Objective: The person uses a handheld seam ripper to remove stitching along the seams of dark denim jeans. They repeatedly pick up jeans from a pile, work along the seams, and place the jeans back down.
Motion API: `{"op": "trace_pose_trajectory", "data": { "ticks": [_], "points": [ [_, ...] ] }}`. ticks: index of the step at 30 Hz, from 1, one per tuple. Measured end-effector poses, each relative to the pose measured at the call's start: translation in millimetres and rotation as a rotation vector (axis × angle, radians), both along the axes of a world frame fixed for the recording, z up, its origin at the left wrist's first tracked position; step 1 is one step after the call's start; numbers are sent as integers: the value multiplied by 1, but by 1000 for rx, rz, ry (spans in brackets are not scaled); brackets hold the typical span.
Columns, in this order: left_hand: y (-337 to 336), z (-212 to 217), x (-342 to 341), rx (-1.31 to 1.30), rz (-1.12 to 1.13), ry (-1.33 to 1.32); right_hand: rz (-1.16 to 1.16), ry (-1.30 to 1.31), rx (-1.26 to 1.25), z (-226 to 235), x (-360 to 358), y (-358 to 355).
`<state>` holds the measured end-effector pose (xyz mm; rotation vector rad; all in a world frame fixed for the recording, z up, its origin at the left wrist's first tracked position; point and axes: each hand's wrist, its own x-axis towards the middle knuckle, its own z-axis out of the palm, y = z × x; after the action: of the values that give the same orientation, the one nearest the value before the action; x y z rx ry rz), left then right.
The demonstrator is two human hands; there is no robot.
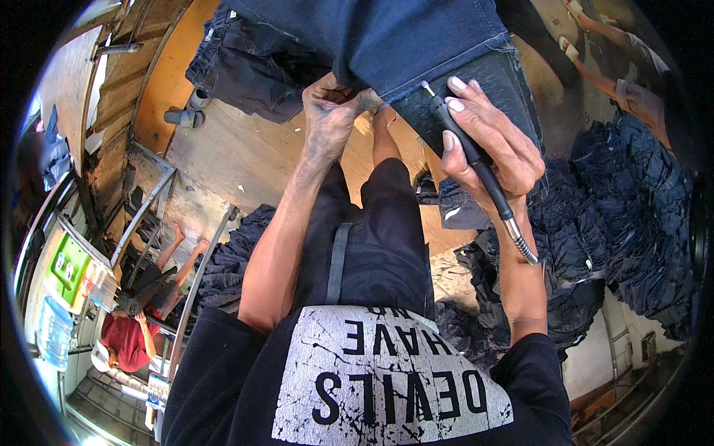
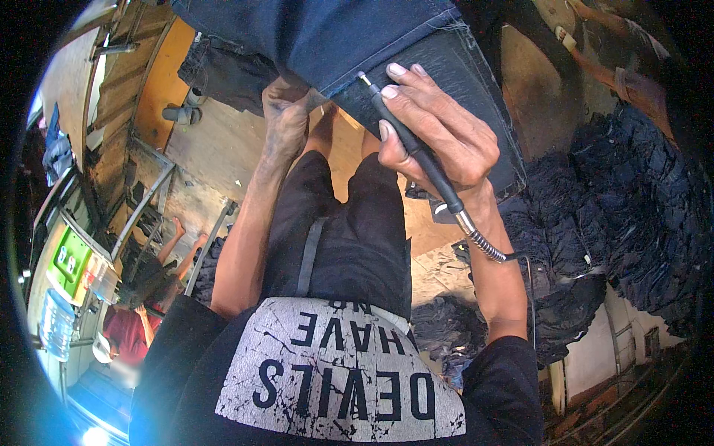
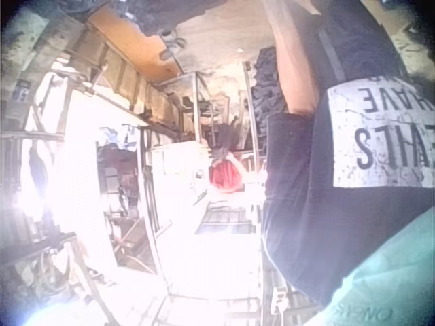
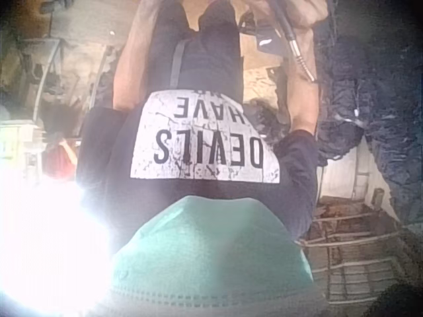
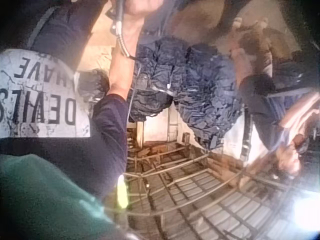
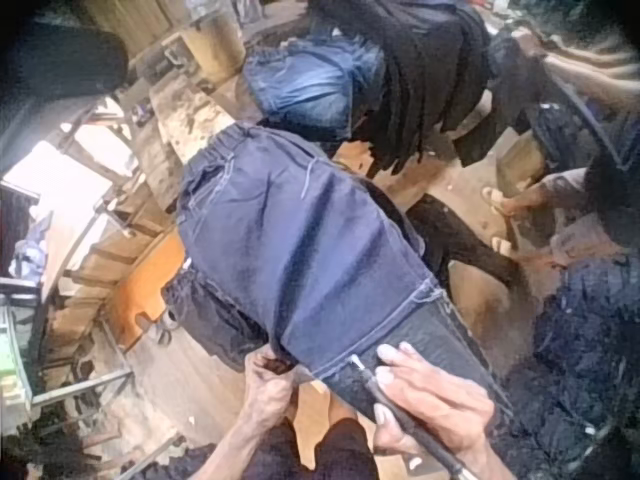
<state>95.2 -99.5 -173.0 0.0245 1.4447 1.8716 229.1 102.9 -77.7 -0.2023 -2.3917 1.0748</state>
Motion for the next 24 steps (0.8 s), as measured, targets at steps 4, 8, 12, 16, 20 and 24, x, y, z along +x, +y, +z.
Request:
{"op": "trace_pose_trajectory", "data": {
  "ticks": [4,8,12,16,20,24],
  "points": [
    [0,1,0,6,-10,-32,-31,15,0,-2,1,1],
    [0,0,-1,12,-6,-21,-44,34,16,-4,0,1],
    [0,-2,-3,10,18,-22,-80,27,12,-2,-1,0],
    [0,-2,-2,-8,-24,-19,-86,-11,-16,2,1,0],
    [1,-3,0,18,-1,-20,-111,6,-5,1,1,1],
    [0,-3,0,29,4,-20,-145,9,-6,-2,2,1]
  ]
}}
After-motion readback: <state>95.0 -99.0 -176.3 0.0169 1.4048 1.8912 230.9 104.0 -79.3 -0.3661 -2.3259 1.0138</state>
